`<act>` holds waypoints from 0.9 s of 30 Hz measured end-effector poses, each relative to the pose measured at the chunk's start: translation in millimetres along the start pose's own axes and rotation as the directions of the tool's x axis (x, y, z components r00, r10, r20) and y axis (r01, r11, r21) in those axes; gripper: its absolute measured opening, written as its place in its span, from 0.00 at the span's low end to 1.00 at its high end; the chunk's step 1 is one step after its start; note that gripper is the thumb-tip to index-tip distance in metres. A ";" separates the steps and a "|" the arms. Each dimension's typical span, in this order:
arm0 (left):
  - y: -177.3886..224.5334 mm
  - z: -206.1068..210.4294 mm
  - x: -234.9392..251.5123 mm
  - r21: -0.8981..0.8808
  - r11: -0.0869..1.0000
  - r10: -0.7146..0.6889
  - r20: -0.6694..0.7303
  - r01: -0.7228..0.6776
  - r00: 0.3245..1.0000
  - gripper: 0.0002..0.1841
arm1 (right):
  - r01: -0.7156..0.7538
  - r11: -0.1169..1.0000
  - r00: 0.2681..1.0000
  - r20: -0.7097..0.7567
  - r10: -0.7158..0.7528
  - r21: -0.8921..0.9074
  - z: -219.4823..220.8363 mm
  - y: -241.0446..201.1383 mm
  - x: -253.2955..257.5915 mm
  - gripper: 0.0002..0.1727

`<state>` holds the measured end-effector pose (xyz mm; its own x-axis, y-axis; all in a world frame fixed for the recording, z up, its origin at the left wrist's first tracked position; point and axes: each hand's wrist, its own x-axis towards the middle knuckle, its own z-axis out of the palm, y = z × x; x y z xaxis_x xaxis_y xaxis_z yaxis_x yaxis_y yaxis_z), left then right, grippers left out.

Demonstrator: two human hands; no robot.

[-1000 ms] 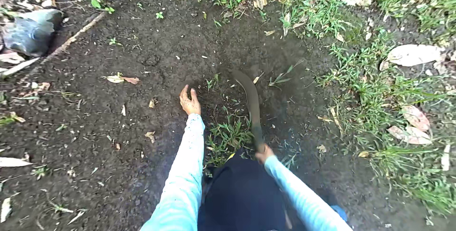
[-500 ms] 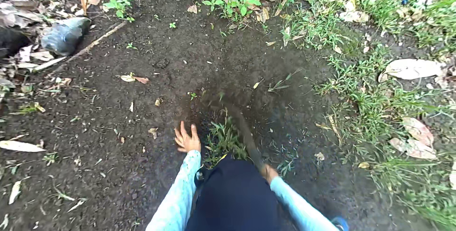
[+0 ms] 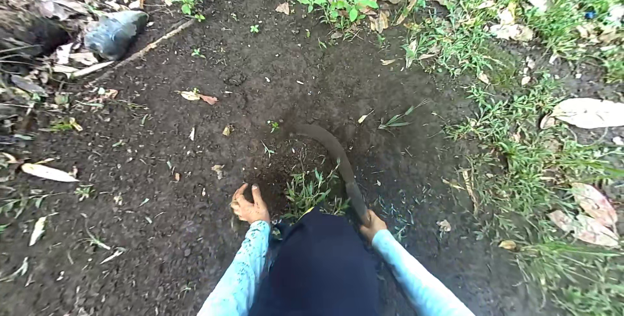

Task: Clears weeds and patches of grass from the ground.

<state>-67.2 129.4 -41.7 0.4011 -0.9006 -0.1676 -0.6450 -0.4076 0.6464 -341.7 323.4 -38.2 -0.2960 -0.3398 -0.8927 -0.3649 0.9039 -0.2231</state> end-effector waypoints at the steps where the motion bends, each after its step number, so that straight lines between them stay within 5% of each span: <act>1: -8.8 -14.3 -4.1 0.024 1.000 -0.002 0.004 0.002 1.000 0.25 | -0.005 1.000 1.000 0.001 0.005 0.023 -4.8 5.5 -8.8 0.40; 7: -101.9 -55.9 5.6 0.193 0.963 -0.157 -0.155 0.186 0.975 0.38 | 0.057 0.868 0.988 -0.155 0.023 0.494 -36.9 -82.1 -0.8 0.36; 10: -110.9 -37.5 24.9 0.229 0.939 -0.214 -0.191 0.256 0.958 0.42 | 0.026 0.986 0.999 -0.041 -0.020 0.164 -11.7 -49.4 21.0 0.38; 14: -96.7 -13.2 30.1 0.207 0.978 0.038 -0.062 -0.025 0.997 0.40 | 0.008 0.997 1.000 -0.004 -0.008 -0.081 -19.6 -4.7 -15.8 0.40; 17: -85.9 -10.1 23.7 0.130 0.979 0.152 0.043 -0.156 0.987 0.40 | 0.049 0.964 0.995 -0.102 -0.023 0.261 -44.2 -43.1 -16.3 0.37; 20: -83.7 -8.2 18.3 0.183 0.981 0.070 -0.062 -0.058 0.996 0.40 | 0.084 0.864 0.990 -0.136 -0.018 0.496 -41.4 -96.3 3.1 0.35; 24: -97.6 -4.5 31.0 0.241 0.961 -0.095 -0.186 0.139 0.978 0.40 | 0.085 0.994 0.996 0.031 -0.083 -0.068 7.6 -33.2 21.8 0.39; 27: -76.4 -0.8 33.4 0.179 0.983 -0.029 -0.114 0.050 0.993 0.39 | 0.082 0.973 0.994 0.083 -0.065 -0.217 0.5 -7.8 -6.4 0.39</act>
<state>-4.1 130.6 -96.1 0.4916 -0.8650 -0.1005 -0.7301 -0.4723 0.4938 -336.5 318.6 -31.0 -0.1976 -0.3756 -0.9055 -0.5703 0.7953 -0.2054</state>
